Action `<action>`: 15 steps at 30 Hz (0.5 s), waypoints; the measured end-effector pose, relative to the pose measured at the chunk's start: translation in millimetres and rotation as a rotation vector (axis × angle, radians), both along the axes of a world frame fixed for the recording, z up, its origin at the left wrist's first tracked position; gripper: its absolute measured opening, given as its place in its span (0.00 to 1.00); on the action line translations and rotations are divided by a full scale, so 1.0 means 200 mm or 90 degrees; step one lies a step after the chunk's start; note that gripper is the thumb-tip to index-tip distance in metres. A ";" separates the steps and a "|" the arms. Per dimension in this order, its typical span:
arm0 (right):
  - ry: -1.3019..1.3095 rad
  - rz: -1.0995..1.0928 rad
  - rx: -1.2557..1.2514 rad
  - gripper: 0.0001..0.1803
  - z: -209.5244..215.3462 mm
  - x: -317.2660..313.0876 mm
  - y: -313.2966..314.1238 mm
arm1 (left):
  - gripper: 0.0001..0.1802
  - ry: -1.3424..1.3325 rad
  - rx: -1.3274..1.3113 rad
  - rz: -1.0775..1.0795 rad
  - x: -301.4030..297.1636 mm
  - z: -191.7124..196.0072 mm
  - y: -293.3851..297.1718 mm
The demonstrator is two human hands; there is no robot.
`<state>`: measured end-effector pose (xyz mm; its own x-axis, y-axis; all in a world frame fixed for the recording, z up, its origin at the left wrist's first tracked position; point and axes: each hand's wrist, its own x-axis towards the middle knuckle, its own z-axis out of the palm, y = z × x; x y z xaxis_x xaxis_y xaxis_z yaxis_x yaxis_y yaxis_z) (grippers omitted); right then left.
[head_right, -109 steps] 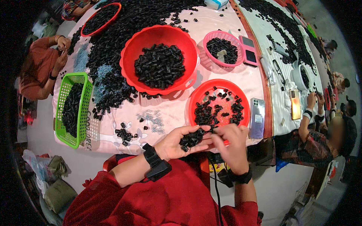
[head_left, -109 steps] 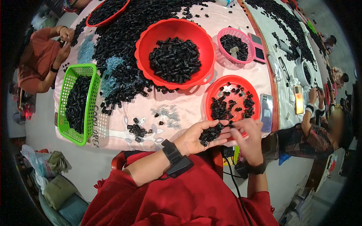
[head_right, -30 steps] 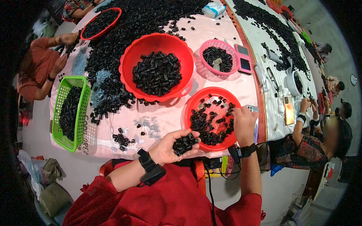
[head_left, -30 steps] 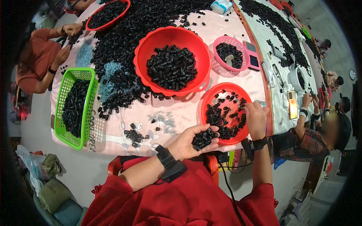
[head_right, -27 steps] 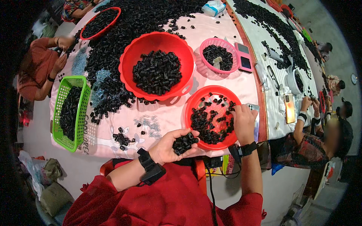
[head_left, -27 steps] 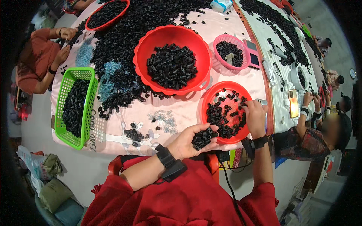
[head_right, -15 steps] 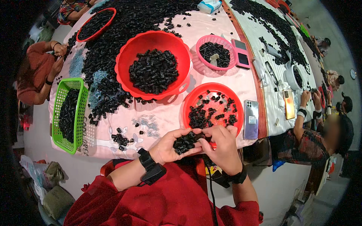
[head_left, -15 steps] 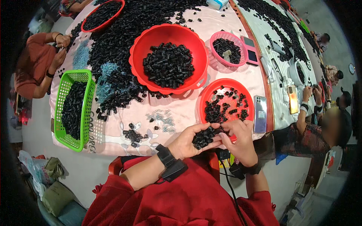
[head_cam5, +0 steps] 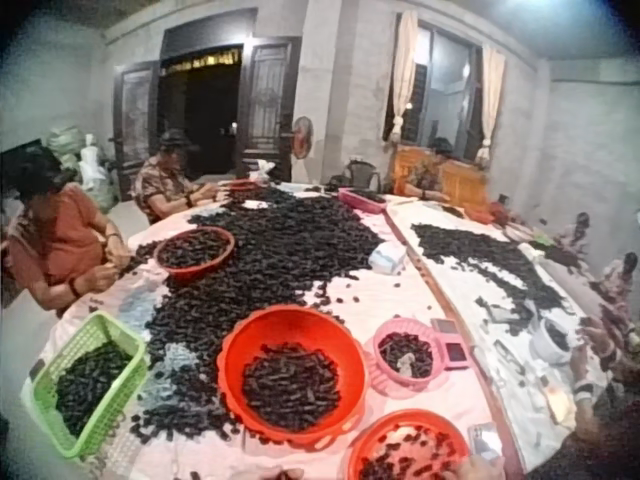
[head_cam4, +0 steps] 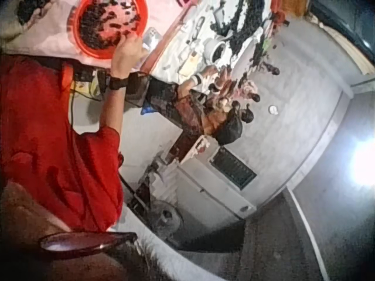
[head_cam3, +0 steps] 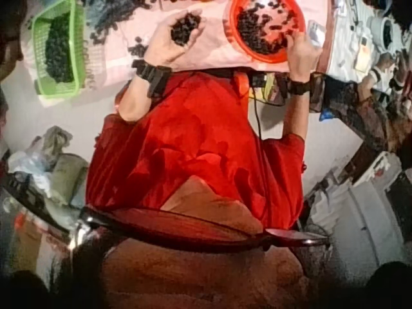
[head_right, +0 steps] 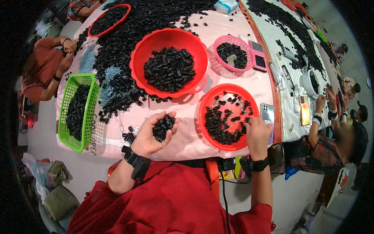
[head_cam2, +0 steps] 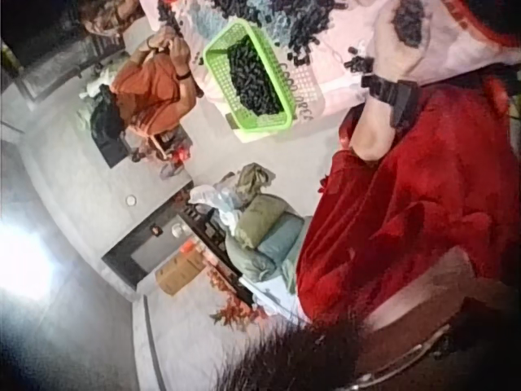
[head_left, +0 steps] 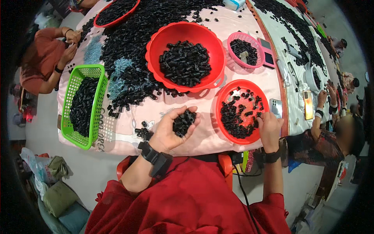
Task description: The person inserts small metal pins into black plastic pieces by hand and places the assembled components into a red bowl. They then gather a handful of the plastic pieces from the table and drop them into a green basket.
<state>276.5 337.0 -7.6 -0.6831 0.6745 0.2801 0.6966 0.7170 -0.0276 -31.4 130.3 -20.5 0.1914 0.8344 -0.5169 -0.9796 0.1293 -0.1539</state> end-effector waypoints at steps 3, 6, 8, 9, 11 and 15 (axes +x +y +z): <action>0.023 0.029 0.003 0.08 0.04 -0.03 -0.01 | 0.16 -0.019 0.003 0.051 -0.11 0.00 -0.05; 0.162 -0.050 -0.020 0.08 0.04 0.02 -0.07 | 0.16 0.081 -0.040 0.099 -0.19 0.03 -0.05; 0.176 -0.187 -0.089 0.15 0.05 0.08 -0.17 | 0.16 0.116 -0.036 0.130 -0.25 0.03 -0.07; 0.122 -0.261 -0.146 0.21 0.04 0.13 -0.21 | 0.15 0.149 -0.030 0.145 -0.28 0.03 -0.08; 0.035 -0.294 -0.239 0.28 0.08 0.14 -0.32 | 0.15 0.207 -0.085 0.173 -0.30 0.06 -0.08; 0.286 -0.414 -0.546 0.23 -0.05 0.21 -0.30 | 0.14 0.216 -0.073 0.193 -0.33 0.02 -0.08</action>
